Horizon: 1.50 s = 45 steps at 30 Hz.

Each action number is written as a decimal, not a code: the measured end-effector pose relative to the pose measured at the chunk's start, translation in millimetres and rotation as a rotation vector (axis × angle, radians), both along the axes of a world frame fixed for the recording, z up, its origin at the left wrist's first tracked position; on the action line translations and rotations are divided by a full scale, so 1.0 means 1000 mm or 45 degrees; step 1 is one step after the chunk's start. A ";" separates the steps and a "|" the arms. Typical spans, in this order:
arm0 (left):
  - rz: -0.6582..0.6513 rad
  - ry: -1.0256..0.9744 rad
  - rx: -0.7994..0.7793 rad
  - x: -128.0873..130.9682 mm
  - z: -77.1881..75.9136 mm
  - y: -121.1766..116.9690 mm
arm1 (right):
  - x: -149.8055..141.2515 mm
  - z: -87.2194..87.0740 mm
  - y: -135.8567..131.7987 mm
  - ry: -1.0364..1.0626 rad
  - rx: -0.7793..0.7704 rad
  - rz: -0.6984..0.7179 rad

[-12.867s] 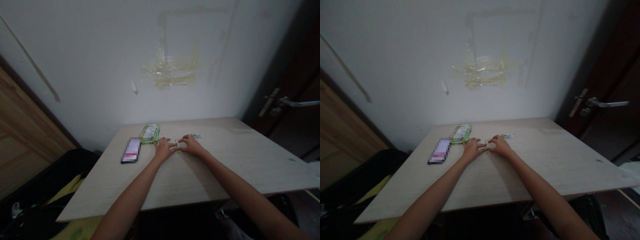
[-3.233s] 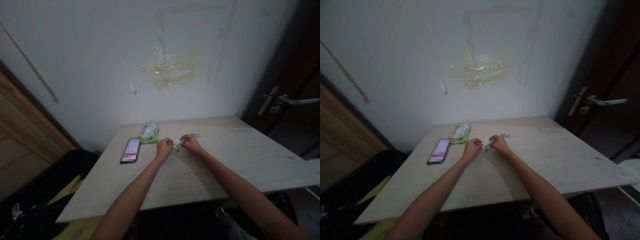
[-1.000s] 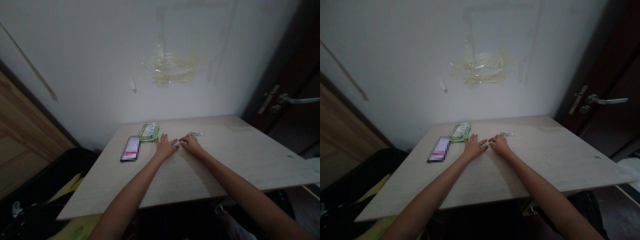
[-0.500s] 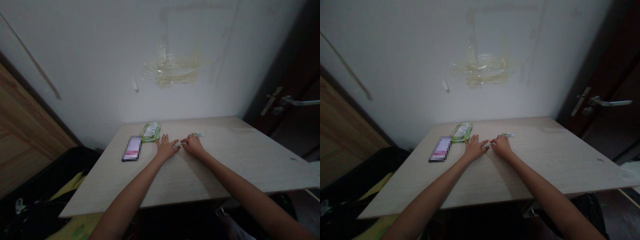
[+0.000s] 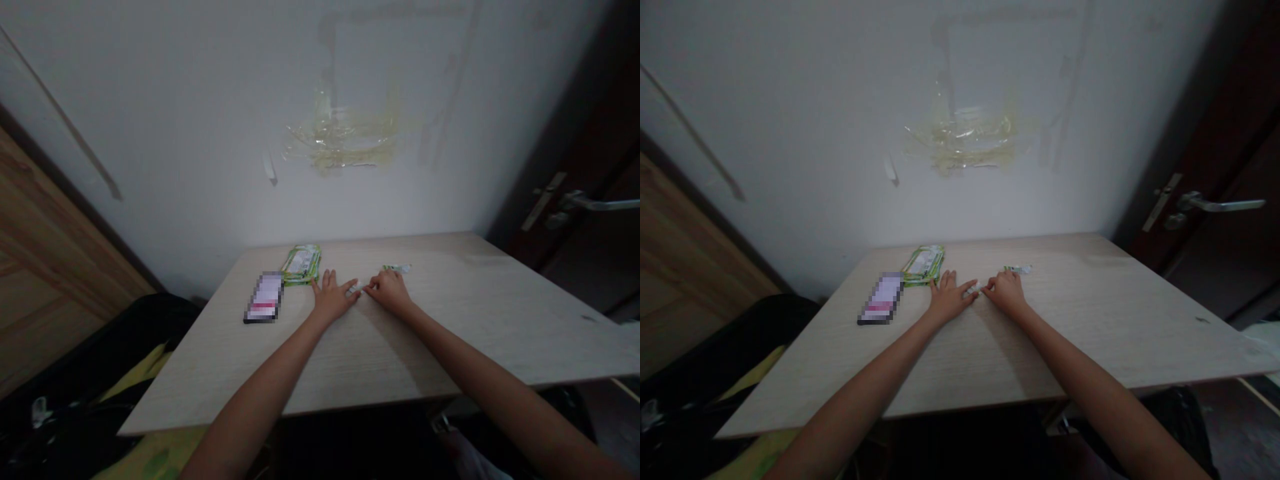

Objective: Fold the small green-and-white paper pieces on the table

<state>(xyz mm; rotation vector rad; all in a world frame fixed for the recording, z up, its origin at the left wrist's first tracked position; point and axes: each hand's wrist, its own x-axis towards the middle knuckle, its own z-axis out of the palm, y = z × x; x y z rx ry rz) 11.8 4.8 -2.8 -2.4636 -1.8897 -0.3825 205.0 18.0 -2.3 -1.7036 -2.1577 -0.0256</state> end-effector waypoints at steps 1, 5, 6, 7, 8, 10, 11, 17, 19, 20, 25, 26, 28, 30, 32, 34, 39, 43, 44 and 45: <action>-0.002 -0.002 -0.004 0.000 -0.001 0.000 | 0.000 -0.001 0.000 0.002 0.016 0.015; -0.009 -0.015 -0.011 -0.001 -0.003 0.000 | -0.001 -0.004 -0.001 0.019 0.111 0.123; -0.010 -0.016 -0.006 -0.001 -0.003 0.000 | -0.001 -0.005 -0.002 0.034 0.136 0.164; -0.011 -0.016 0.001 -0.001 -0.004 0.000 | -0.001 -0.005 -0.002 0.055 0.157 0.209; -0.013 -0.016 0.008 -0.001 -0.004 0.000 | -0.002 -0.005 -0.002 0.079 0.168 0.256; -0.018 -0.012 0.014 -0.001 -0.004 -0.001 | -0.003 -0.004 -0.002 0.124 0.166 0.333; -0.019 -0.009 0.015 -0.001 -0.004 -0.001 | -0.003 -0.004 -0.001 0.141 0.152 0.350; -0.023 0.000 0.029 -0.002 -0.006 0.000 | -0.001 -0.006 0.003 0.200 0.058 0.304; -0.023 -0.007 0.026 -0.002 -0.006 0.000 | 0.000 -0.008 0.005 0.227 0.049 0.294; -0.022 -0.011 0.025 -0.002 -0.005 0.000 | 0.000 -0.010 0.006 0.240 0.045 0.292; -0.005 -0.024 0.016 -0.002 -0.003 -0.002 | -0.001 -0.014 0.008 0.286 0.048 0.298; 0.001 -0.025 0.010 -0.001 -0.002 -0.002 | -0.001 -0.015 0.007 0.288 0.056 0.305; 0.013 -0.036 0.002 -0.001 -0.002 -0.003 | -0.001 -0.015 0.007 0.287 0.068 0.329; 0.010 -0.062 0.003 -0.002 -0.001 -0.003 | -0.001 -0.014 0.006 0.283 0.067 0.365; -0.005 -0.100 0.018 -0.003 -0.001 -0.002 | -0.001 -0.014 0.006 0.283 0.053 0.395; -0.027 -0.137 0.039 -0.004 0.001 -0.001 | 0.000 -0.012 0.007 0.283 0.035 0.405; -0.081 -0.188 0.074 -0.007 0.004 0.001 | 0.005 -0.009 0.010 0.271 0.018 0.378; -0.127 -0.166 0.114 -0.010 0.004 0.002 | 0.009 -0.009 0.011 0.273 0.025 0.371; -0.138 -0.155 0.127 -0.010 0.004 0.002 | 0.009 -0.009 0.011 0.274 0.023 0.372; -0.149 -0.142 0.139 -0.011 0.003 0.002 | 0.009 -0.009 0.011 0.275 0.022 0.371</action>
